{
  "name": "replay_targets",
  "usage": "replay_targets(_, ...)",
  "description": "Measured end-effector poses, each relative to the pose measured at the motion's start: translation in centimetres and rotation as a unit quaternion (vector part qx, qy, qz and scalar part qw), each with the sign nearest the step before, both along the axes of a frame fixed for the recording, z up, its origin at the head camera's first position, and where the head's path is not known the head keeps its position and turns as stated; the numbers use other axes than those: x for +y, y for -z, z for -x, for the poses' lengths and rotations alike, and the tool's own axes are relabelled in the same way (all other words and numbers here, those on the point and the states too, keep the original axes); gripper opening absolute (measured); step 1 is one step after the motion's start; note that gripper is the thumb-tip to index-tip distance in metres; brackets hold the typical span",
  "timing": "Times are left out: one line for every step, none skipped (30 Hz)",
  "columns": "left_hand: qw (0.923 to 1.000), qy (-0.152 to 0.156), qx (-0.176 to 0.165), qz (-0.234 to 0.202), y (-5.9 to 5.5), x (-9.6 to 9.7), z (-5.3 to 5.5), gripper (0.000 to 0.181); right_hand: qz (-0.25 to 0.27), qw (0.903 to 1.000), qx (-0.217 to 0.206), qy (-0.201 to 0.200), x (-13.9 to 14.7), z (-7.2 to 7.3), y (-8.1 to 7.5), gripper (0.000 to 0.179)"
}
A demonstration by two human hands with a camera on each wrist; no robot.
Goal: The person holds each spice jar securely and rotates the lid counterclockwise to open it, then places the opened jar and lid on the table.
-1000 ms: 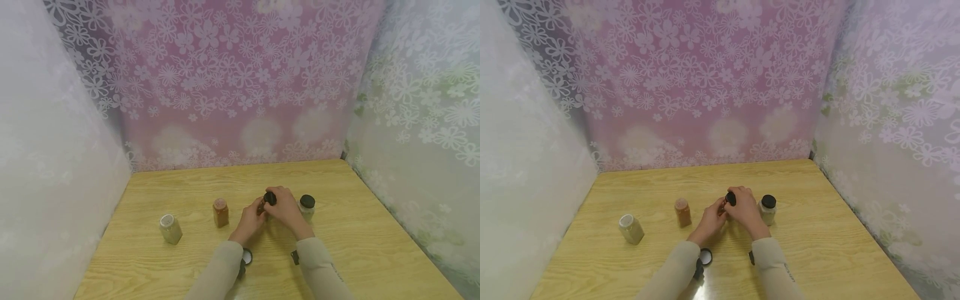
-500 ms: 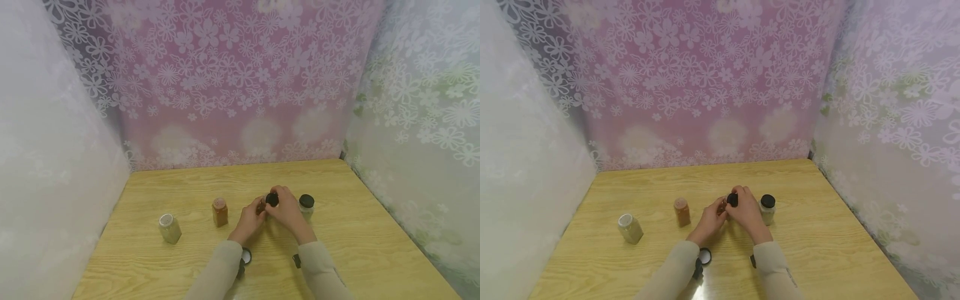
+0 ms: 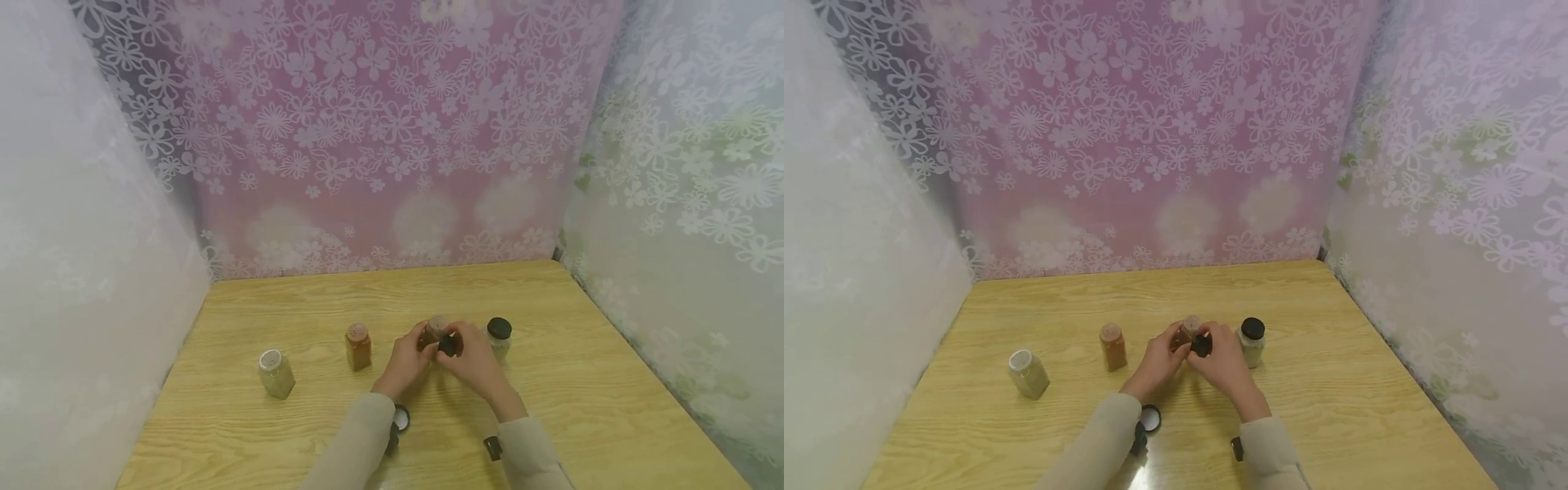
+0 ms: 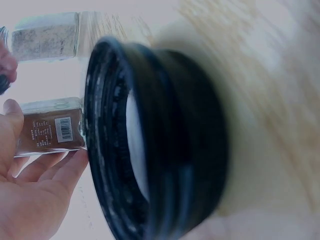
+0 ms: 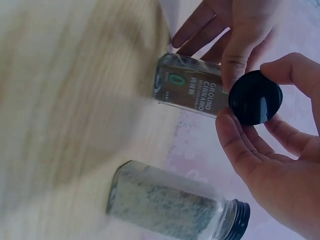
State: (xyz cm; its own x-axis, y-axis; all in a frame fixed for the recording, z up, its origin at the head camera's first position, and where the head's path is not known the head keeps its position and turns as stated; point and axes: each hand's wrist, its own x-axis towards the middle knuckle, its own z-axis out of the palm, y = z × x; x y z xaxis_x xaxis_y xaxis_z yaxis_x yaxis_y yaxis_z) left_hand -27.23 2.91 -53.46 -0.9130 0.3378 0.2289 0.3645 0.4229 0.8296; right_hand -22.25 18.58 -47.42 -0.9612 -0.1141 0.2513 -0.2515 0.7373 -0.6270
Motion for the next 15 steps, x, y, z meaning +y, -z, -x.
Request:
replay_targets(1.0, -0.001, -0.005, -0.001, 0.0, 0.0, 0.0, 0.05, 0.0, 1.0, -0.004, -0.001, 0.1, -0.2, 0.1, 0.036)
replay_targets(1.0, -0.003, -0.007, -0.002, 0.0, 0.0, 0.0, 0.051, 0.0, 1.0, -0.008, 0.0, 0.2, -0.5, 0.3, 0.036)
replay_targets(0.9999, -0.005, -0.009, -0.004, 0.0, 0.0, 0.0, 0.051, -0.001, 0.9999, -0.013, 0.001, 0.2, -0.7, 0.4, 0.035)
replay_targets(0.9999, -0.005, -0.013, -0.005, 0.0, 0.0, 0.0, 0.052, 0.001, 0.9998, -0.02, 0.002, 0.2, -0.8, 0.6, 0.035)
replay_targets(0.9998, -0.006, -0.014, -0.01, 0.0, 0.0, 0.0, 0.052, 0.001, 0.9996, -0.029, 0.004, 0.2, -1.0, 0.7, 0.035)
replay_targets(0.9997, -0.006, -0.018, -0.012, 0.0, 0.0, 0.0, 0.053, 0.002, 0.9993, -0.037, 0.006, 0.2, -1.2, 0.9, 0.035)
replay_targets(0.9997, -0.006, -0.02, -0.014, 0.0, 0.0, 0.0, 0.054, 0.004, 0.999, -0.044, 0.007, 0.2, -1.3, 1.0, 0.035)
replay_targets(0.9996, -0.006, -0.021, -0.016, 0.0, 0.0, 0.0, 0.054, 0.004, 0.9986, -0.052, 0.007, 0.2, -1.5, 1.1, 0.036)
replay_targets(0.9996, -0.004, -0.024, -0.017, 0.0, 0.0, 0.0, 0.054, 0.004, 0.9982, -0.059, 0.006, 0.1, -1.6, 1.2, 0.036)
replay_targets(0.9995, -0.003, -0.027, -0.016, 0.0, 0.0, 0.0, 0.055, 0.003, 0.9978, -0.066, 0.005, 0.1, -1.8, 1.3, 0.036)
replay_targets(0.9994, -0.002, -0.03, -0.016, 0.0, 0.0, 0.0, 0.055, 0.004, 0.9976, -0.07, 0.003, 0.1, -2.0, 1.4, 0.036)
replay_targets(0.9993, -0.001, -0.035, -0.013, 0.0, 0.0, 0.0, 0.056, 0.005, 0.9972, -0.074, 0.001, 0.1, -2.1, 1.4, 0.036)
replay_targets(0.9993, 0.001, -0.035, -0.012, 0.0, 0.0, -0.1, 0.056, 0.007, 0.9969, -0.079, -0.003, 0.1, -2.3, 1.5, 0.035)
replay_targets(0.9993, 0.001, -0.036, -0.012, 0.0, 0.0, -0.1, 0.055, 0.008, 0.9965, -0.083, -0.005, 0.2, -2.5, 1.5, 0.035)
replay_targets(0.9991, 0.002, -0.04, -0.011, -0.1, 0.0, -0.1, 0.056, 0.01, 0.9961, -0.087, -0.007, 0.2, -2.6, 1.5, 0.034)
